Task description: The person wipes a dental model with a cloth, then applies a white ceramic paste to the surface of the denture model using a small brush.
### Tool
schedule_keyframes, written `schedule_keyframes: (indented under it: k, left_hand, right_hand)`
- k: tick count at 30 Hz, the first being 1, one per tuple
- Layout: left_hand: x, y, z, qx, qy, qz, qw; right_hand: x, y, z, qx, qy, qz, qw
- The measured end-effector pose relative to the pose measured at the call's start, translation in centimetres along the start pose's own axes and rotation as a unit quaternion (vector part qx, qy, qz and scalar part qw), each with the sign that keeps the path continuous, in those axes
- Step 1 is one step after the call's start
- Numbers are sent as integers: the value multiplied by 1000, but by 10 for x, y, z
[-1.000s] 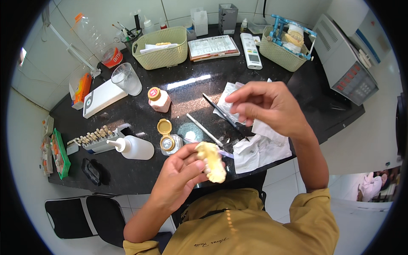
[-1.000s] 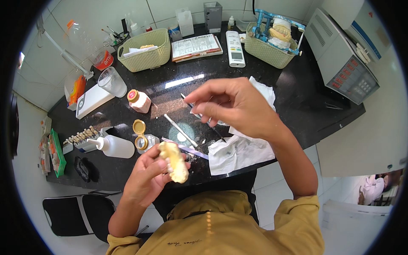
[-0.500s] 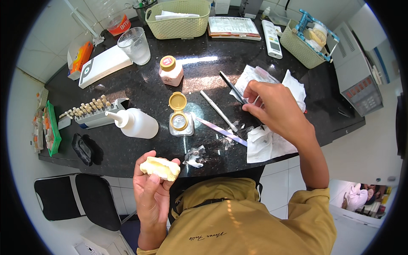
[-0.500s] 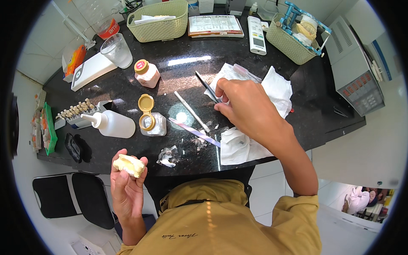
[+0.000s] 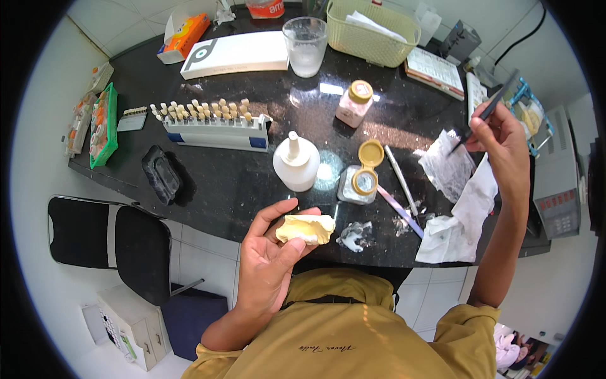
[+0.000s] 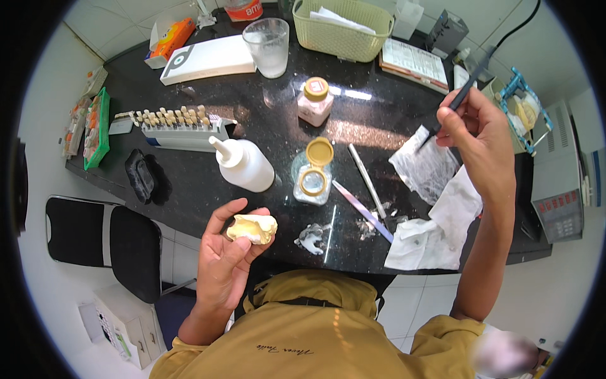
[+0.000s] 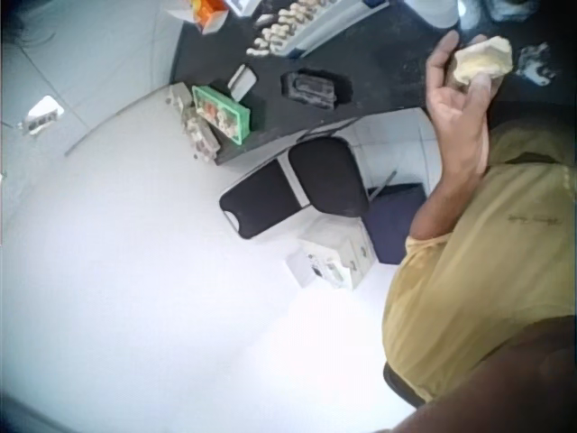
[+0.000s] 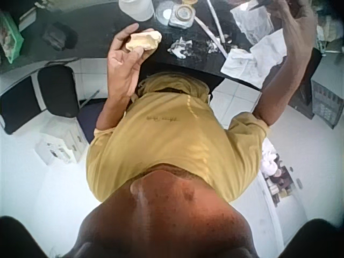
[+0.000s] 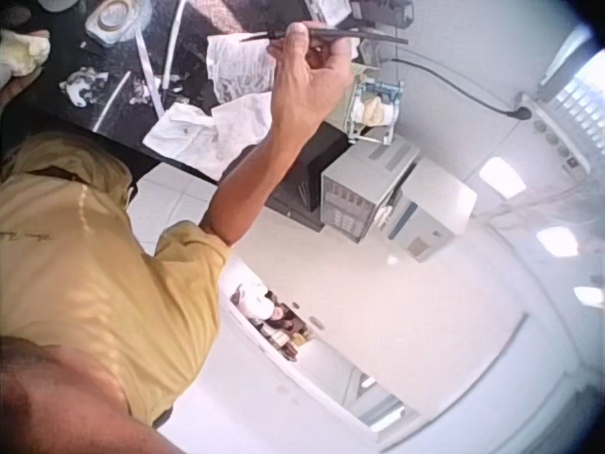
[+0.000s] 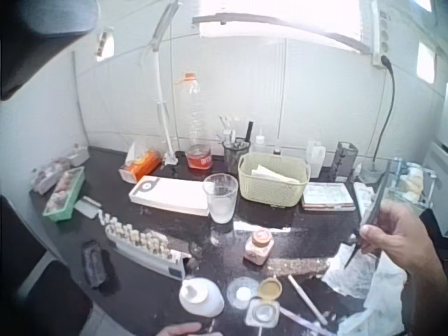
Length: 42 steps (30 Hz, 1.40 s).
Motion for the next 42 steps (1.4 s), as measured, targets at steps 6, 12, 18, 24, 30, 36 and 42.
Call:
schedule_keyframes:
  k: [6,12,18,24,30,36,42]
  left_hand:
    - [-2,13,8,19,19,54,998]
    - [0,23,16,36,4,84,996]
    - [6,20,25,37,46,64,996]
    - [10,9,20,21,47,18,999]
    - [17,-10,17,-63,54,-37,996]
    - [11,-20,2,-148,1,-105,983]
    - [15,-28,3,-189,21,-126,974]
  right_hand:
    - [-61,-46,-32,-56,24,110,992]
    - [-138,-61,-100,20,-22,205,978]
    - [-165,-60,-162,213,-108,190,952]
    - [-152,-64,-138,175,-46,268,946]
    - [-42,-91,-11,180,74,262,945]
    - [87,17,9,158,108,43,980]
    - [114,35,-8,223,77,44,971]
Point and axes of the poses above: each hand's wrist, its own x-axis away from the middle knuckle, its own z-axis out of the back of the hand, y = z × x, the point moved 4 cm from there along -x, towards the middle knuckle, and after that the axes turned 11 degrees about z, right-handed, at the moved point
